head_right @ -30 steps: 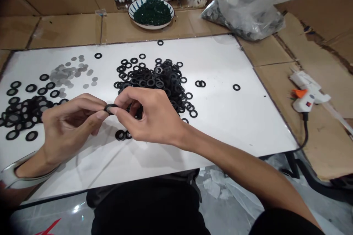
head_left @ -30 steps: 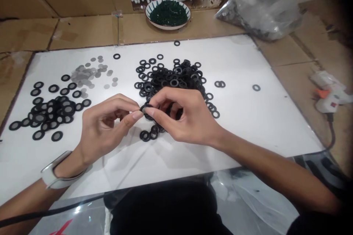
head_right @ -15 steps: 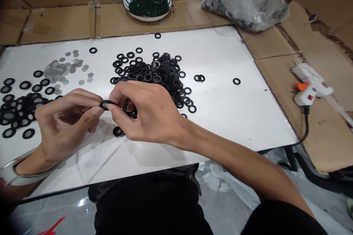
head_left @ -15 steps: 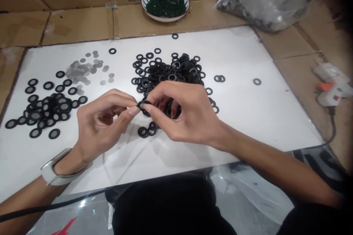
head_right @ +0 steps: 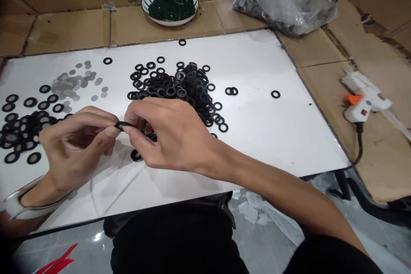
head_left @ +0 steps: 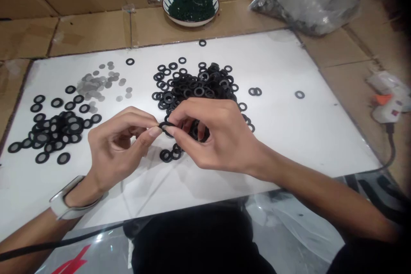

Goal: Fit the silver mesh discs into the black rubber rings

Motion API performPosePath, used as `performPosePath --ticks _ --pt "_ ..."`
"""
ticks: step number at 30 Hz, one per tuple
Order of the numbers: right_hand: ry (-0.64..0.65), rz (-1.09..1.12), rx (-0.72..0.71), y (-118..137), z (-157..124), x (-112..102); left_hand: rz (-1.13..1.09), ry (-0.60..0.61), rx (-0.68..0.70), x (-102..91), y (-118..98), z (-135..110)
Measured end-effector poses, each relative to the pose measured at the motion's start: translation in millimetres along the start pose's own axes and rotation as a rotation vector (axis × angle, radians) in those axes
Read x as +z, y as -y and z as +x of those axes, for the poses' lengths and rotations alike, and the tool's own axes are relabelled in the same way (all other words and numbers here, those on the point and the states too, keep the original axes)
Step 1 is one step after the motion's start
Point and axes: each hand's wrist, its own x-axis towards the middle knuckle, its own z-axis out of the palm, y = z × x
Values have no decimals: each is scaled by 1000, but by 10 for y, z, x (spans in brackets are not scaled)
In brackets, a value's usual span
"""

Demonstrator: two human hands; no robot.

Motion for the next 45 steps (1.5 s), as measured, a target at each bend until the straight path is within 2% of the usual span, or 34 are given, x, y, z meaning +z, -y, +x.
performPosePath --ticks 4,9,11,13,15,19,23,27,30,33,37,42,45 --pt "94 -45 39 3 16 -55 106 11 102 -8 22 14" --pt "360 -196 32 19 48 -157 152 237 75 -34 3 57" --pt "408 -251 37 22 51 -166 159 291 56 -48 -4 68" --pt "382 -236 49 10 51 -155 156 289 48 -69 -5 74" --pt "304 -141 60 -23 55 -138 131 237 21 -94 -1 72" --pt "166 38 -7 -128 64 -106 -57 153 -156 -136 15 50" --pt "98 27 -123 -198 55 -70 -250 185 -285 -143 41 28" --pt "60 -38 -158 -216 42 -39 -389 200 -363 -124 60 29" --pt "31 -57 -173 -238 41 -27 -414 181 -403 -114 72 23" --pt "14 -56 -172 -257 38 -16 -354 138 -380 -119 90 4" --pt "4 -20 -161 -224 36 -4 -214 108 -286 -125 88 -2" --pt "-2 93 13 -136 70 -12 -58 77 -111 -88 20 26" --pt "-3 129 72 -121 94 -16 -27 72 -64 -69 1 26"
